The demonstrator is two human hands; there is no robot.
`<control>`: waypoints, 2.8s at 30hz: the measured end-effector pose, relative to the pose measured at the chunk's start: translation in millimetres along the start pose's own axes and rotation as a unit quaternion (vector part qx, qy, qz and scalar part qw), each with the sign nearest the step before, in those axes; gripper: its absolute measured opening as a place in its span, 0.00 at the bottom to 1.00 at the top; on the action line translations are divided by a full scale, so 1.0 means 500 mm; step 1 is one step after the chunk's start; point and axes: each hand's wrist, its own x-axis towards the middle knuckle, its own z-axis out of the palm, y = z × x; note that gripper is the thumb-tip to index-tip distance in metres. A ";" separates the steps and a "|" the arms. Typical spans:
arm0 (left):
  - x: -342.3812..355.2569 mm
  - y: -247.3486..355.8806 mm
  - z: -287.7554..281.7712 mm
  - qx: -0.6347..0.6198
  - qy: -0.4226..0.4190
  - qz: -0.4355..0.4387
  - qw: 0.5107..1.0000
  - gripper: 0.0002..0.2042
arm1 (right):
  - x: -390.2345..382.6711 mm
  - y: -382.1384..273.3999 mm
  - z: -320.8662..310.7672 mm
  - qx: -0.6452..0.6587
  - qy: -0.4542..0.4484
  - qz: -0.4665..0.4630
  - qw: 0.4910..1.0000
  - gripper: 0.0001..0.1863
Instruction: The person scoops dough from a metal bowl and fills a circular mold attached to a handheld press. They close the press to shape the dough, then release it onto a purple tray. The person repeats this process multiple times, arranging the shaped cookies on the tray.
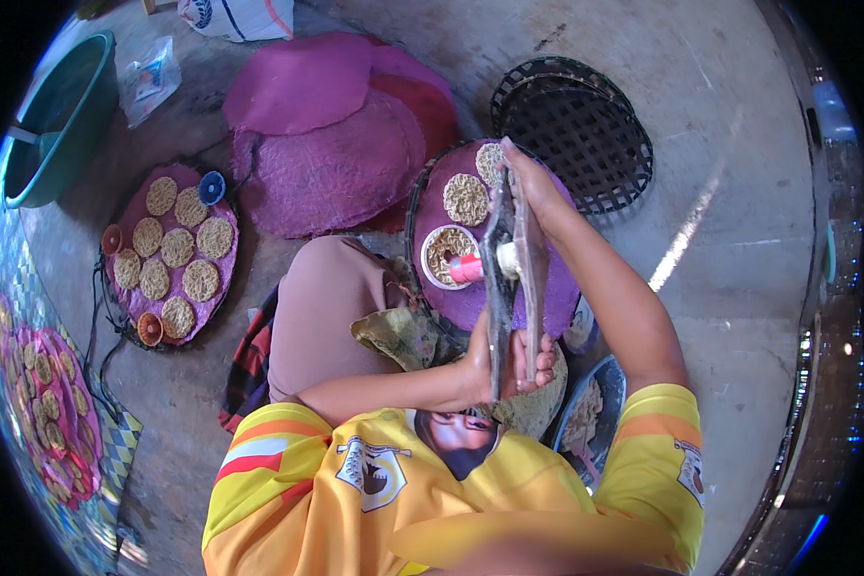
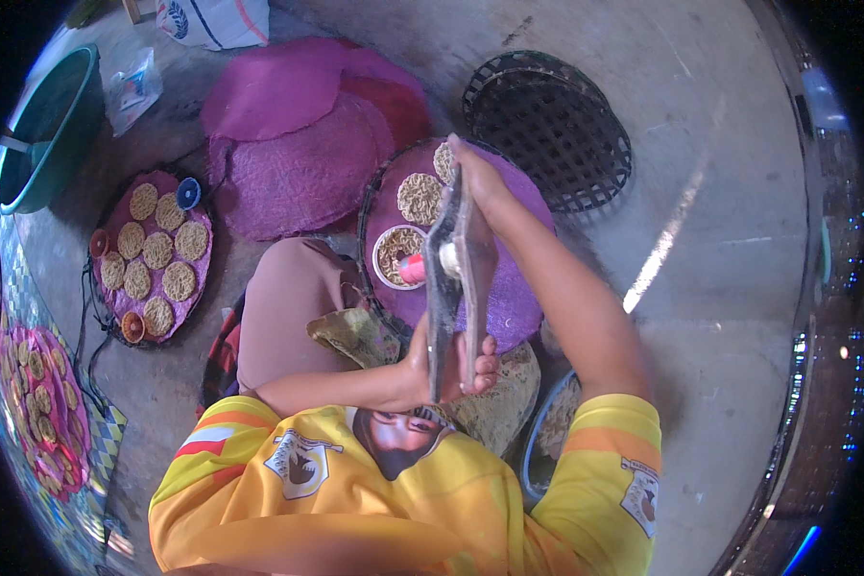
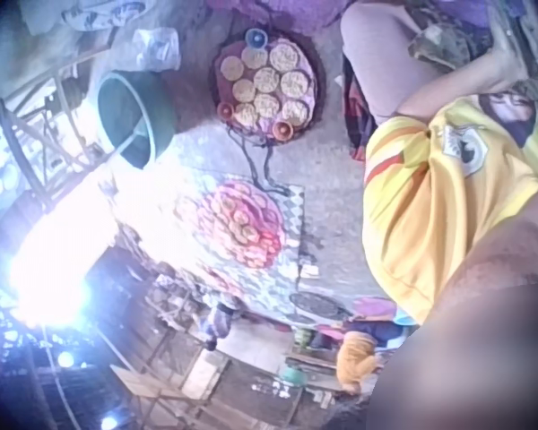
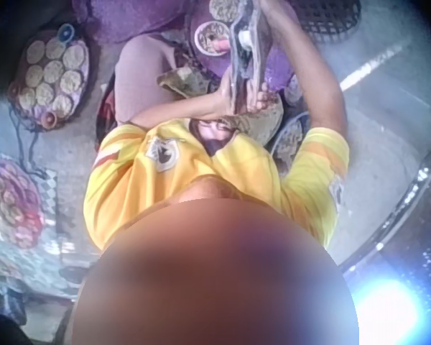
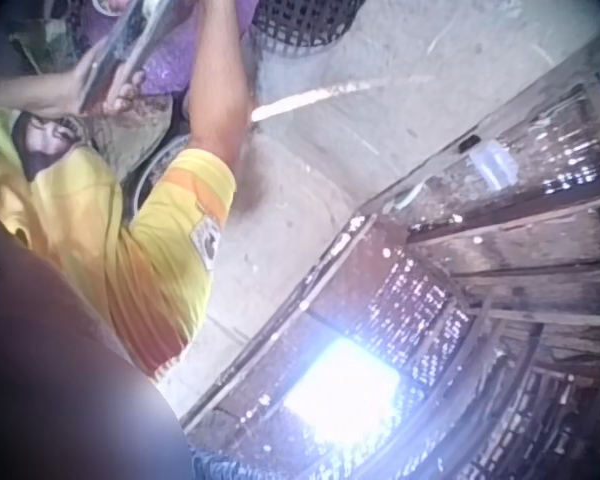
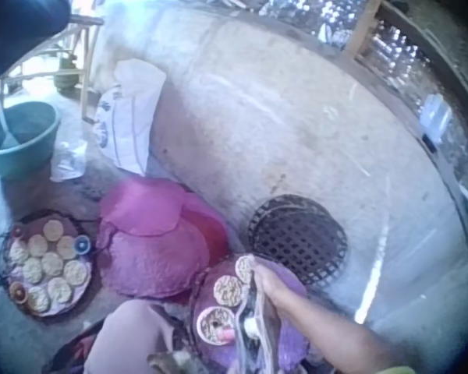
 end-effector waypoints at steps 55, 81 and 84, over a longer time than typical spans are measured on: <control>-0.315 0.353 -0.051 0.294 -0.143 0.280 0.903 0.25 | -0.206 0.292 0.076 -0.504 0.239 -0.319 0.767 0.38; -0.316 0.355 -0.050 0.279 -0.143 0.251 0.916 0.25 | -0.161 0.250 0.095 -0.415 0.197 -0.361 0.812 0.60; -0.316 0.356 -0.052 0.271 -0.147 0.254 0.917 0.25 | -0.166 0.246 0.089 -0.422 0.195 -0.356 0.811 0.62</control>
